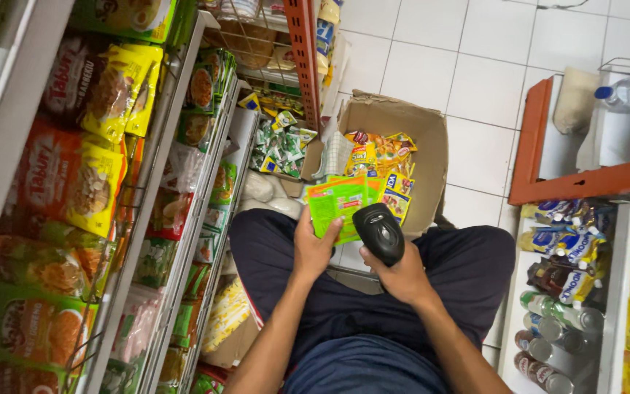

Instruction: The person uses a handheld scanner to scan barcodes on various condiment and seasoning packets, takes a packet from a cardboard box, scans it, and places it onto a metal rack or back into the box.

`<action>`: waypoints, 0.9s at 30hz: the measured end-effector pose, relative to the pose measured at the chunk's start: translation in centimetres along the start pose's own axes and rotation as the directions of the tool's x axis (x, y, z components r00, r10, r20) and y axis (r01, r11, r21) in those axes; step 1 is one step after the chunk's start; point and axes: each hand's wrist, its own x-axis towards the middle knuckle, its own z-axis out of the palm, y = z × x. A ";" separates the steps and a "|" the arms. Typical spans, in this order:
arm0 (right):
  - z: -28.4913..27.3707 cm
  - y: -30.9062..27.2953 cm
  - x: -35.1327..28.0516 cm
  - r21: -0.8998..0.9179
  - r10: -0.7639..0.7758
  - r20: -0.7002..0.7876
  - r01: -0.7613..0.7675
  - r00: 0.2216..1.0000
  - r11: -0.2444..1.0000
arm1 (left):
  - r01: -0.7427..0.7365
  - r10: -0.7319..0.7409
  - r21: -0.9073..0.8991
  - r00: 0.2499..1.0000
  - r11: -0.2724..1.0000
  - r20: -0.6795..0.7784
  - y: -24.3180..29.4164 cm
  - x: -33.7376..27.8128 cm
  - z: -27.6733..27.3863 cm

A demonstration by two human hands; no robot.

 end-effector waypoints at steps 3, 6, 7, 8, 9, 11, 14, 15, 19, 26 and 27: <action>0.5 -0.4 0.2 -0.013 -0.016 -0.008 0.016 1.000 1.000 | 0.060 -0.062 0.066 0.998 0.996 0.015 -0.1 -0.1 -0.3; 0.8 -0.4 -0.3 0.021 -0.032 -0.025 0.033 0.999 0.999 | 0.093 -0.094 0.072 0.995 0.993 0.015 0.0 -0.6 -0.3; 0.9 -0.4 -0.1 0.035 -0.034 -0.031 0.035 0.999 0.999 | 0.092 -0.093 0.063 0.996 0.994 0.013 0.0 -0.5 -0.4; 0.9 -0.3 -0.3 0.029 -0.032 -0.028 0.032 0.999 0.999 | 0.098 -0.099 0.071 0.995 0.993 0.011 -0.1 -0.6 -0.4; 0.8 -0.1 -0.2 0.023 -0.029 -0.024 0.029 0.999 0.999 | 0.105 -0.106 0.080 0.994 0.991 0.010 -0.2 -0.6 -0.4; 0.8 0.4 -0.2 0.034 -0.022 -0.017 0.022 1.000 0.999 | 0.097 -0.098 0.075 0.995 0.992 0.010 -0.6 -0.6 -0.4; 0.7 1.1 0.0 0.037 -0.003 -0.017 0.003 1.000 0.999 | 0.106 -0.106 0.040 0.994 0.994 0.005 -1.2 -0.6 -0.6; 0.6 1.4 0.1 0.007 0.004 -0.028 -0.004 1.000 1.000 | 0.138 -0.138 0.031 0.990 0.990 -0.001 -1.4 -0.7 -0.7; 0.9 3.0 0.7 -0.027 -0.081 -0.223 0.077 0.971 0.997 | 0.161 -0.165 -0.132 0.986 0.978 -0.016 -2.2 -0.9 -1.0; 1.5 8.4 1.9 0.655 0.231 -0.049 -0.143 0.972 0.742 | -0.045 0.055 0.154 0.997 0.987 -0.061 -2.2 -2.4 -1.3; 1.4 9.0 2.3 0.774 0.309 0.000 -0.195 0.951 0.602 | -0.301 0.298 0.307 0.953 0.903 0.057 -1.6 -2.5 -1.8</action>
